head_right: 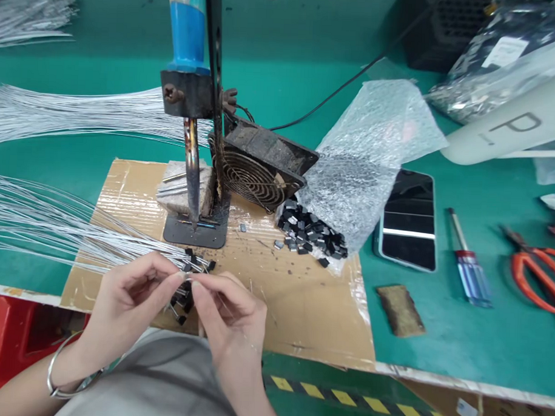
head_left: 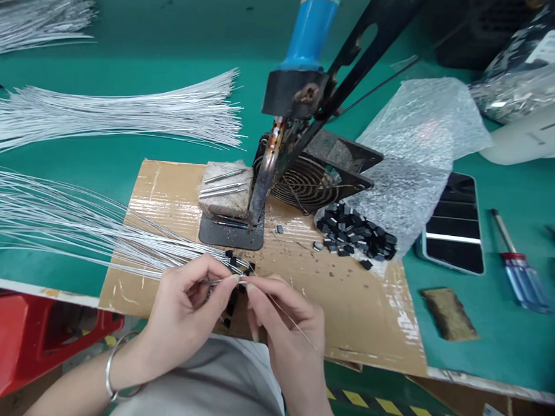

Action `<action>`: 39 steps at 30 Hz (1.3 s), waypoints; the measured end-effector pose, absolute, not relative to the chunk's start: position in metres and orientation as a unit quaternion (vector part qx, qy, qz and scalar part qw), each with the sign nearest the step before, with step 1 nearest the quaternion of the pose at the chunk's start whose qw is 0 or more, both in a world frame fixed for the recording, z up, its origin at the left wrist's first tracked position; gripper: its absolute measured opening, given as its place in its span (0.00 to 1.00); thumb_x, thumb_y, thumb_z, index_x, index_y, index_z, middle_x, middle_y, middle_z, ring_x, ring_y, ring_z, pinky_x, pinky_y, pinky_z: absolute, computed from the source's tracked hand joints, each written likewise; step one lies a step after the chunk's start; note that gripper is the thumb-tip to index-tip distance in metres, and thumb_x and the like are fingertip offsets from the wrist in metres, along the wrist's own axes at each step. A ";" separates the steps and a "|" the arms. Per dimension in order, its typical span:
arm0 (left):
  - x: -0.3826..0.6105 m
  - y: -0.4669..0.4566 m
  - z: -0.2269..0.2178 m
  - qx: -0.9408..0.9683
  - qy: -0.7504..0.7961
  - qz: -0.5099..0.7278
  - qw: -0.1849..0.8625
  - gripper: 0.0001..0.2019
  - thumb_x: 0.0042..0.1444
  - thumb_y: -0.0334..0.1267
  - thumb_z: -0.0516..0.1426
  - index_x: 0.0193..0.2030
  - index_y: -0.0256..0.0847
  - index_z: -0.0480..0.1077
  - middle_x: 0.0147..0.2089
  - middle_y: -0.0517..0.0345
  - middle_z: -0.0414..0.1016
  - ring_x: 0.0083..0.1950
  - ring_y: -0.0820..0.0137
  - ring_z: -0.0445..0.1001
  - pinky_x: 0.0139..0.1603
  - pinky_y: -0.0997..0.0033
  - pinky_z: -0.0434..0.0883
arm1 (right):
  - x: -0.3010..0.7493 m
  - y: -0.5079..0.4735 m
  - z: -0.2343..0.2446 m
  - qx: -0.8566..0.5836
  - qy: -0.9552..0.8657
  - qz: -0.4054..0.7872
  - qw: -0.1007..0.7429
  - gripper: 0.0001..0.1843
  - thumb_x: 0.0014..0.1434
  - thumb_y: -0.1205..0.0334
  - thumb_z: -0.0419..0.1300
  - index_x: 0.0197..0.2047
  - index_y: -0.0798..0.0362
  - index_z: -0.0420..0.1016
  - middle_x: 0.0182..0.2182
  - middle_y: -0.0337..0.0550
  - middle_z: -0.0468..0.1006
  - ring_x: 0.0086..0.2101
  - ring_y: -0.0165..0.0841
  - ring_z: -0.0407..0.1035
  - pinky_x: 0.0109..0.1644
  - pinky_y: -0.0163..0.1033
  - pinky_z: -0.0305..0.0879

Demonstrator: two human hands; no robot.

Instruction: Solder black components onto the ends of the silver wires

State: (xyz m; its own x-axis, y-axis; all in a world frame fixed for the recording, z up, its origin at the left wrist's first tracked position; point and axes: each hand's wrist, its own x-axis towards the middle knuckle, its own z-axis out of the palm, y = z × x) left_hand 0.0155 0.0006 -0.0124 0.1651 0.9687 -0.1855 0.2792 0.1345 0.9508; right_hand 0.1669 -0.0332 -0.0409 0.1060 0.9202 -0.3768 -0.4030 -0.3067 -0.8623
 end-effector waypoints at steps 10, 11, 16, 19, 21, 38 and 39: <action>0.013 -0.004 -0.016 0.661 0.517 0.348 0.418 0.07 0.68 0.29 0.59 0.38 0.42 0.75 0.30 0.62 0.74 0.27 0.75 0.66 0.27 0.73 0.63 | 0.167 -0.030 -0.042 -0.496 -0.209 0.646 0.541 0.06 0.60 0.55 0.74 0.34 0.46 0.89 0.24 0.35 0.71 0.19 0.21 0.61 0.21 0.29 0.55; 0.013 -0.003 -0.015 0.664 0.514 0.349 0.416 0.07 0.68 0.29 0.59 0.38 0.42 0.75 0.30 0.62 0.74 0.28 0.75 0.66 0.28 0.73 0.63 | 0.166 -0.030 -0.041 -0.495 -0.205 0.648 0.541 0.06 0.59 0.55 0.75 0.33 0.46 0.89 0.23 0.35 0.71 0.18 0.22 0.61 0.21 0.29 0.55; 0.014 -0.003 -0.014 0.677 0.512 0.354 0.393 0.07 0.67 0.28 0.60 0.37 0.41 0.75 0.27 0.64 0.71 0.25 0.76 0.62 0.25 0.73 0.60 | 0.166 -0.029 -0.030 -0.517 -0.170 0.655 0.524 0.10 0.56 0.53 0.76 0.30 0.49 0.88 0.21 0.34 0.70 0.18 0.22 0.59 0.21 0.31 0.50; 0.014 -0.003 -0.013 0.686 0.513 0.343 0.386 0.07 0.67 0.28 0.60 0.37 0.42 0.75 0.27 0.64 0.71 0.25 0.75 0.61 0.25 0.73 0.59 | 0.169 -0.028 -0.026 -0.523 -0.168 0.658 0.516 0.11 0.54 0.52 0.77 0.28 0.50 0.86 0.20 0.34 0.69 0.18 0.23 0.59 0.22 0.32 0.48; 0.013 -0.002 -0.013 0.691 0.514 0.334 0.385 0.07 0.67 0.28 0.61 0.37 0.42 0.75 0.26 0.64 0.69 0.25 0.75 0.61 0.25 0.72 0.58 | 0.173 -0.026 -0.026 -0.520 -0.173 0.668 0.504 0.13 0.54 0.52 0.77 0.27 0.51 0.86 0.20 0.35 0.70 0.18 0.23 0.59 0.22 0.32 0.48; 0.016 -0.005 -0.015 0.714 0.510 0.354 0.322 0.07 0.65 0.26 0.61 0.38 0.42 0.73 0.26 0.66 0.69 0.25 0.75 0.61 0.26 0.72 0.59 | 0.175 -0.024 -0.037 -0.465 -0.154 0.706 0.511 0.09 0.54 0.53 0.77 0.29 0.49 0.89 0.18 0.33 0.66 0.16 0.21 0.52 0.17 0.29 0.46; 0.017 -0.006 -0.015 0.713 0.512 0.358 0.319 0.07 0.65 0.26 0.61 0.38 0.42 0.73 0.26 0.66 0.69 0.25 0.75 0.61 0.26 0.73 0.59 | 0.173 -0.025 -0.039 -0.461 -0.153 0.705 0.517 0.09 0.54 0.53 0.76 0.29 0.49 0.89 0.18 0.33 0.66 0.16 0.21 0.51 0.16 0.29 0.45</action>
